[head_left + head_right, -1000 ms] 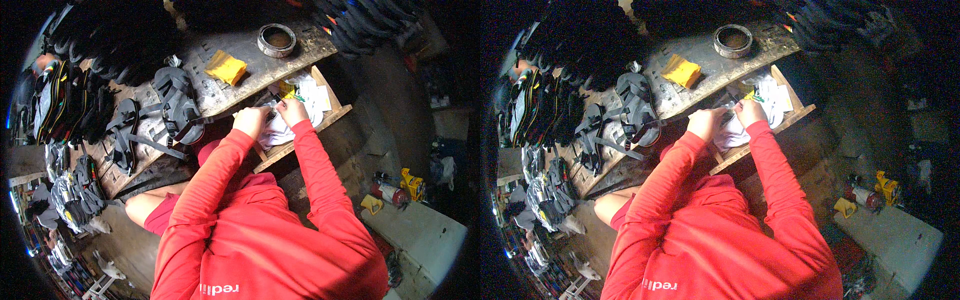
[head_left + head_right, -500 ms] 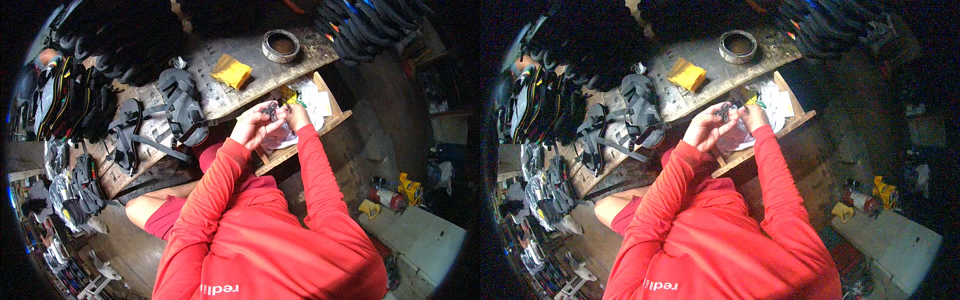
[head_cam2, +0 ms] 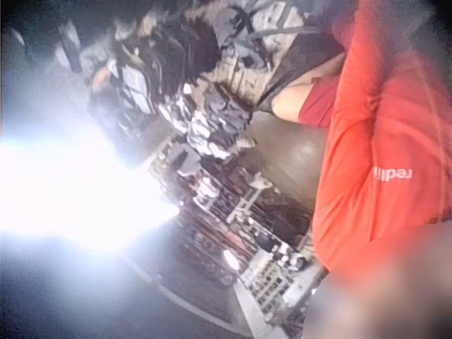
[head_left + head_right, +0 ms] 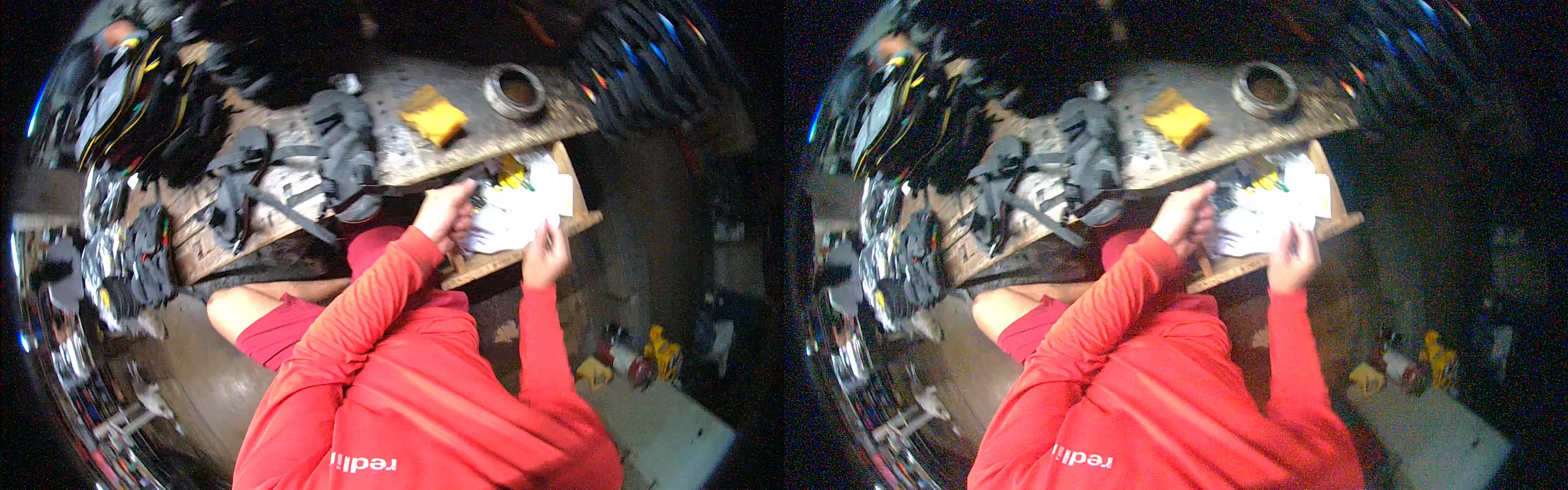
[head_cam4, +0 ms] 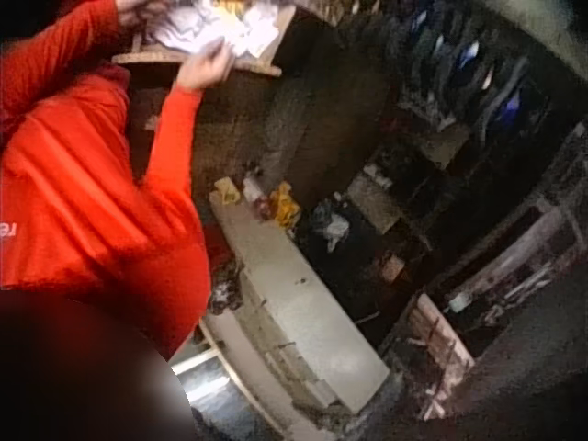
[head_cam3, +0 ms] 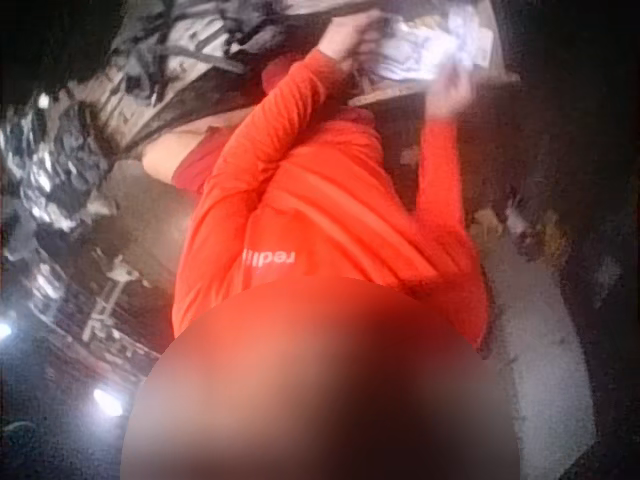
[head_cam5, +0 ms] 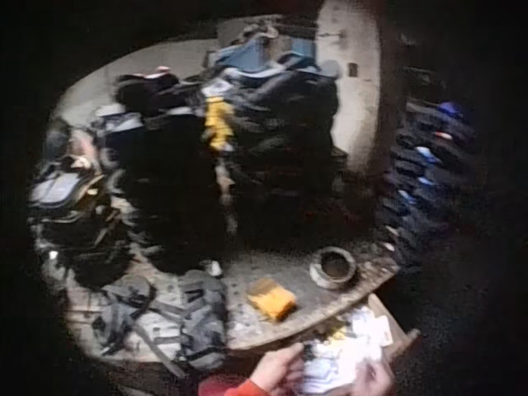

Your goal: The person wipes a black sandal with a yellow cloth, then threads and secures a strap through a buckle on the sandal. They repeat the process on a second sandal, adjusting the strap and buckle to complete the assembly.

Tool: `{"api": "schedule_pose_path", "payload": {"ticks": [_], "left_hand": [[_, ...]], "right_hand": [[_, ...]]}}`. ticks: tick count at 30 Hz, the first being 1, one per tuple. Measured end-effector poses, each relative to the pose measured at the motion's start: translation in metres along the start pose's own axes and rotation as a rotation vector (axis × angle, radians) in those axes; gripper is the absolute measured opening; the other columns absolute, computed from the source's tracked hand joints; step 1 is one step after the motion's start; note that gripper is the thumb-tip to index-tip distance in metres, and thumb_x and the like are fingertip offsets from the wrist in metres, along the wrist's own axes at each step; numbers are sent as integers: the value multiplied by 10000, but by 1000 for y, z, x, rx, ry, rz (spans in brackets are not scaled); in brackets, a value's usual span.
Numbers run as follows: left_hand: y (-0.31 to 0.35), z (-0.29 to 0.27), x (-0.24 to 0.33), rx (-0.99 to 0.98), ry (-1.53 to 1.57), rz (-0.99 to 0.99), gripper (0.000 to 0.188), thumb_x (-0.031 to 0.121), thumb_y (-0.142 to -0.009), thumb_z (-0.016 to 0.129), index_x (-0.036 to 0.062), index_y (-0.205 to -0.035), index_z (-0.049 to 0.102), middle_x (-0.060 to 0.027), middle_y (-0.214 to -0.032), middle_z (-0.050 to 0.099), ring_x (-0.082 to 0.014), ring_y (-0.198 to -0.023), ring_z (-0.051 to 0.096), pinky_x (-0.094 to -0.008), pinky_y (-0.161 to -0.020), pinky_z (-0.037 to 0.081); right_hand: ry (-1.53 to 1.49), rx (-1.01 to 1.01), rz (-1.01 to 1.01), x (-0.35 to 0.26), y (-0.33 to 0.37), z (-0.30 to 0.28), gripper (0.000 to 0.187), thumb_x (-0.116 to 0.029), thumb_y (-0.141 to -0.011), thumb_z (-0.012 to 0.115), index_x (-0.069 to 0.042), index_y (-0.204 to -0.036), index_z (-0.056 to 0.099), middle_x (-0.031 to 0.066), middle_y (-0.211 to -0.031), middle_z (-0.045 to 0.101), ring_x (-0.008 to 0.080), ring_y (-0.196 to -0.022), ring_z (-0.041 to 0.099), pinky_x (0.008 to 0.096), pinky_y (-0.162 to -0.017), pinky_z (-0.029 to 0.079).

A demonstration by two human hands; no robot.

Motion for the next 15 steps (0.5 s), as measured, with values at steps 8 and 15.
{"api": "schedule_pose_path", "payload": {"ticks": [8, 15], "left_hand": [[81, -11, -2, -432, -404, 155, 455, 448, -1031, 510, 79, -803, 649, 19, -548, 506, -65, -410, 399, -254, -383, 317], [174, -121, 22, 176, 432, 196, 504, 488, -1024, 479, 23, -914, 638, -73, -678, 631, -161, -593, 605, -221, -493, 478]], "right_hand": [[-377, 589, 939, 2, 48, 43, 857, -537, -913, 625, 214, -1281, 439, 316, -1289, 536, 363, -1093, 620, 473, -924, 525], [-936, 186, 884, 8, -13, 113, 547, -612, -969, 513, -66, -1000, 547, 23, -755, 517, 160, -699, 541, 297, -640, 486]]}}
Point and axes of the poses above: each hand's wrist, its own y-axis away from the middle knuckle, its own z-axis out of the palm, x = y × z, the point moved 1 cm from there along -y, towards the middle knuckle
